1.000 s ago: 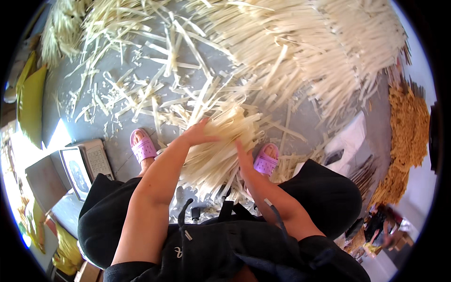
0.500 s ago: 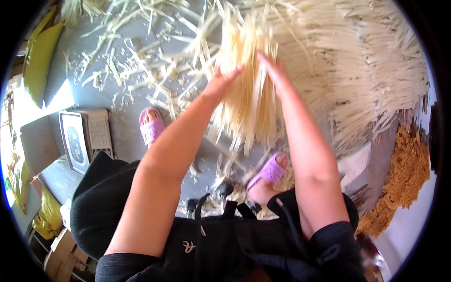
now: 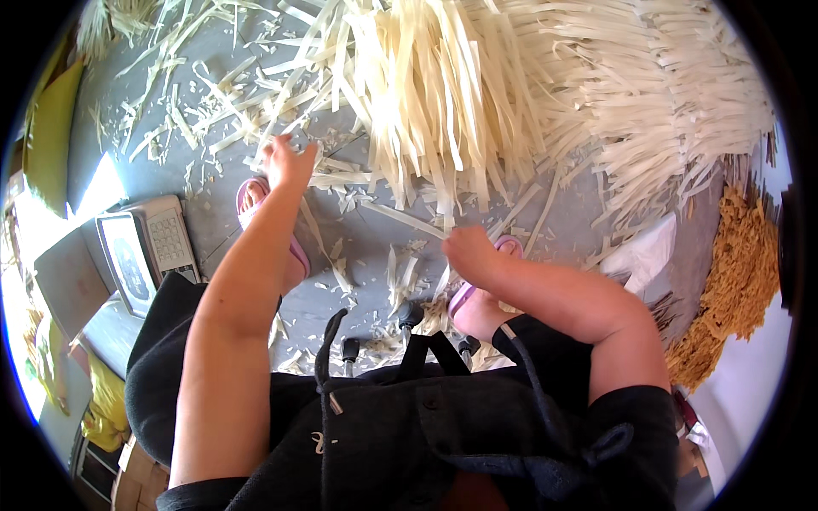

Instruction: The person gathers bundles of dried white noodles from the floor, ties them with a thin plastic strip, and weighs them on a digital scale before putting them in bags.

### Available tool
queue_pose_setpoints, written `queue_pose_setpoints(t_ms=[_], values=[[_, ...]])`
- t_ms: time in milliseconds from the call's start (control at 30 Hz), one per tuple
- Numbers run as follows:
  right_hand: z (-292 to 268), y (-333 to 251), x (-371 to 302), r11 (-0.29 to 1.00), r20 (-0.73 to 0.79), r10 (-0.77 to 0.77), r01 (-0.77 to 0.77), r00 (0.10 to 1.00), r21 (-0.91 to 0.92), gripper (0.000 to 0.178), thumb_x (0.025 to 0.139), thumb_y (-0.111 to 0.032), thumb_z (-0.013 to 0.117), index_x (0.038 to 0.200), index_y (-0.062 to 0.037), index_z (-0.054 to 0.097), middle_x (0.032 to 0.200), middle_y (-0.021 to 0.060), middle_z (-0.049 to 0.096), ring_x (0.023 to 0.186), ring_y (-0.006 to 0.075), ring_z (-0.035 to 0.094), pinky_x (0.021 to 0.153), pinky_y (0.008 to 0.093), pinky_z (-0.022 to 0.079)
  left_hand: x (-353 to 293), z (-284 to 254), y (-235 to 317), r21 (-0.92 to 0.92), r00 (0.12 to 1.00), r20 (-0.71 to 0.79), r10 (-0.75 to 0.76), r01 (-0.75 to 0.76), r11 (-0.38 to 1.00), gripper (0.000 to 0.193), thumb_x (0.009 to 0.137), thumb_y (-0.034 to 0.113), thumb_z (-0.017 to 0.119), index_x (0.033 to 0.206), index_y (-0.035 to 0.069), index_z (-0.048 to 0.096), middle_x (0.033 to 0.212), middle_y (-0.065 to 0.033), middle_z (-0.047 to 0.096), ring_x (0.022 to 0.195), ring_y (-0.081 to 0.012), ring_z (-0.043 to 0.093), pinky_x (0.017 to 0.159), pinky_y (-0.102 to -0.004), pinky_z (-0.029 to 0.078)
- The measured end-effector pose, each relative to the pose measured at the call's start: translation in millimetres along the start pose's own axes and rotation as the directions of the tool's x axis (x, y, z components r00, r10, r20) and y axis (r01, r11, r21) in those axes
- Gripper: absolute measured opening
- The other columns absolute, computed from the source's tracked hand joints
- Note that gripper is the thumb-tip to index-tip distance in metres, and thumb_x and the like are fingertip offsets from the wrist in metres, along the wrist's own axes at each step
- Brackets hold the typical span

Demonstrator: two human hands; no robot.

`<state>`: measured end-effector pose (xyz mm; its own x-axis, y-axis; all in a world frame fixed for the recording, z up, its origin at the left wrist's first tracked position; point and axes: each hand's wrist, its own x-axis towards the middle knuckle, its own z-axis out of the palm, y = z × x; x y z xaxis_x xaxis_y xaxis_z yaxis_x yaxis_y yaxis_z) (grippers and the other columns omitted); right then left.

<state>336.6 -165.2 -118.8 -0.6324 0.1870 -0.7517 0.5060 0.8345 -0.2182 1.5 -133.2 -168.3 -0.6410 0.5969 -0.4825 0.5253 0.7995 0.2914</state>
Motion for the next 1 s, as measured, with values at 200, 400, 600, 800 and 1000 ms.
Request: queue_pose_setpoints(t_ms=[200,400,600,800,1000], values=[[83,20,-7,0.958,-0.127,-0.2,0.167,0.971,-0.235,0.01,0.075,-0.015,0.058,0.075,-0.0137,0.068,0.083,0.0054,0.062,0.084,0.0226,0.062,0.068,0.0383,0.044,-3,34,-65,-0.207,0.991,0.119,-0.057,0.081,0.975,0.069,0.069,0.033,0.074,0.125,0.01,0.043,0.096,-0.0147,0.062,0.093,-0.0369,0.062,0.084,-0.0429,0.049],[-9,-17,-1,0.875,-0.376,-0.442,0.484,0.815,0.02,0.015,0.078,-0.013,0.055,0.09,-0.012,0.063,0.092,0.0042,0.061,0.095,0.0232,0.059,0.074,0.0374,0.045,32,13,-93,-0.308,0.999,0.047,0.008,0.007,0.951,0.069,0.074,0.021,0.071,0.137,0.013,0.045,0.084,-0.0051,0.064,0.075,-0.0161,0.061,0.069,-0.0315,0.051],[47,-12,53,0.964,-0.573,-0.231,0.265,0.786,-0.025,0.012,0.079,-0.011,0.053,0.089,-0.011,0.06,0.088,0.0051,0.057,0.095,0.0228,0.055,0.078,0.0367,0.046,57,-144,-9,-0.537,0.987,0.068,0.148,-0.089,0.839,0.049,0.091,0.018,0.059,0.136,0.009,0.044,0.091,-0.007,0.069,0.074,-0.0119,0.062,0.065,-0.0256,0.055],[-1,-39,39,0.876,-0.624,-0.32,0.474,0.713,0.093,0.013,0.075,-0.009,0.055,0.088,-0.0121,0.058,0.084,0.005,0.054,0.087,0.0238,0.056,0.072,0.0355,0.051,41,-269,41,-0.859,0.935,0.146,0.324,-0.043,0.511,0.037,0.101,0.027,0.045,0.137,0.015,0.046,0.118,-0.0132,0.062,0.094,-0.015,0.061,0.083,-0.0259,0.055],[-49,-83,82,0.802,-0.659,0.058,0.358,0.75,0.478,0.029,0.08,-0.005,0.05,0.107,-0.0098,0.059,0.098,0.0112,0.063,0.095,0.0312,0.06,0.08,0.0411,0.051,84,-261,-30,-0.931,0.993,0.099,-0.063,0.115,0.346,0.021,0.092,0.02,0.06,0.108,0.008,0.067,0.071,-0.0027,0.054,0.051,-0.0083,0.045,0.043,-0.0209,0.038]])
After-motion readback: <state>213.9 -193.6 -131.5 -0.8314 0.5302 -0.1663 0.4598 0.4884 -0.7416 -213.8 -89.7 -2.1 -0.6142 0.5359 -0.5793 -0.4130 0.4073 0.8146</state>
